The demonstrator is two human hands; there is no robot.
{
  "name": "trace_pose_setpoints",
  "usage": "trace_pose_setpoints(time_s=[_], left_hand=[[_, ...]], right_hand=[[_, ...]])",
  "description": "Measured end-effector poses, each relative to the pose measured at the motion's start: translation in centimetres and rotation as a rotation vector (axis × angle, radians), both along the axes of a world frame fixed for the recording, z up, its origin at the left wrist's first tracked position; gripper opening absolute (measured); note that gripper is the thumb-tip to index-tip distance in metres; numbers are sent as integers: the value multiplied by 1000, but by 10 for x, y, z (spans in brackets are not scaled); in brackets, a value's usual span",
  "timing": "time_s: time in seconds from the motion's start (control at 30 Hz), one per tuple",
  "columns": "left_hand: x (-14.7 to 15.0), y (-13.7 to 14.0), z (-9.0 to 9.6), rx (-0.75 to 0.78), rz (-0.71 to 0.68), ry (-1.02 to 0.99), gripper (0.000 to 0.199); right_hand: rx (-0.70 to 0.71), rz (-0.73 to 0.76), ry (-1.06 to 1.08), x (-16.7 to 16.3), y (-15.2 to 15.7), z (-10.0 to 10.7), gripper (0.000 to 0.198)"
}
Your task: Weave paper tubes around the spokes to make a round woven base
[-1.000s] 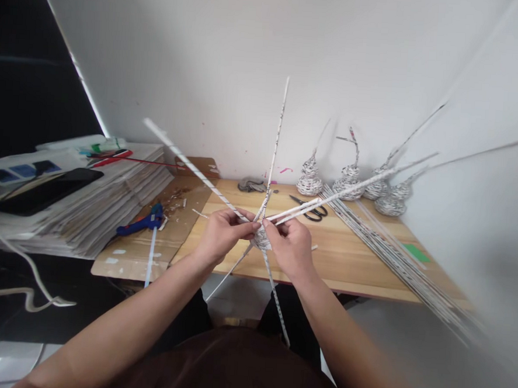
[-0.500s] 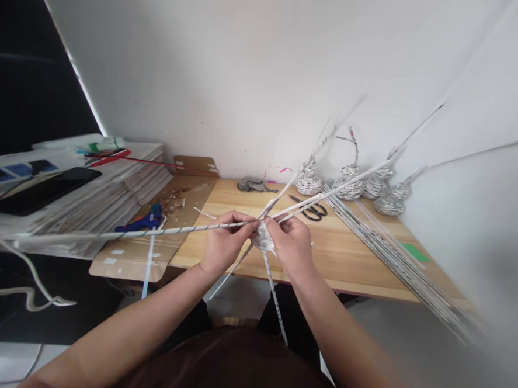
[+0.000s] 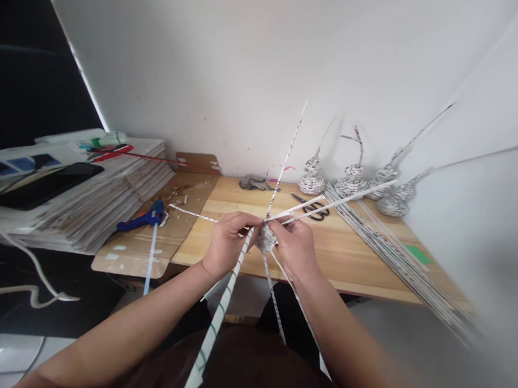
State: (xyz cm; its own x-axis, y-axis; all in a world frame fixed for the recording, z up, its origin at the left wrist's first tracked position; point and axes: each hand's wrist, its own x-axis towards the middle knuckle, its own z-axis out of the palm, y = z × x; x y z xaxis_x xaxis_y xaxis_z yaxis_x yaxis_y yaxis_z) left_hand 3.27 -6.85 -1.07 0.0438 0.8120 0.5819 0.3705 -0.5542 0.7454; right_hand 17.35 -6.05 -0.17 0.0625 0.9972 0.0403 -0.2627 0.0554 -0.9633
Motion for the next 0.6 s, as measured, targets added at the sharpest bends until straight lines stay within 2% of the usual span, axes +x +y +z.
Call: trace_pose_setpoints(time_s=[0.17, 0.27, 0.37, 0.47, 0.53, 0.6], left_hand=[[1, -1, 4, 39, 36, 87, 27], [2, -1, 6, 0, -5, 48, 24], [3, 2, 10, -229, -91, -212, 11], [2, 7, 15, -539, -179, -534, 16], [1, 9, 17, -650, -222, -661, 20], [0, 10, 20, -695, -238, -739, 21]], right_hand=[[35, 52, -9, 1, -6, 7, 20], [77, 0, -25, 3, -5, 3, 23], [68, -67, -1, 4, -2, -2, 25], [55, -34, 5, 5, -1, -4, 25], [55, -9, -3, 6, 0, -5, 24], [59, 9, -4, 6, 0, -5, 23]])
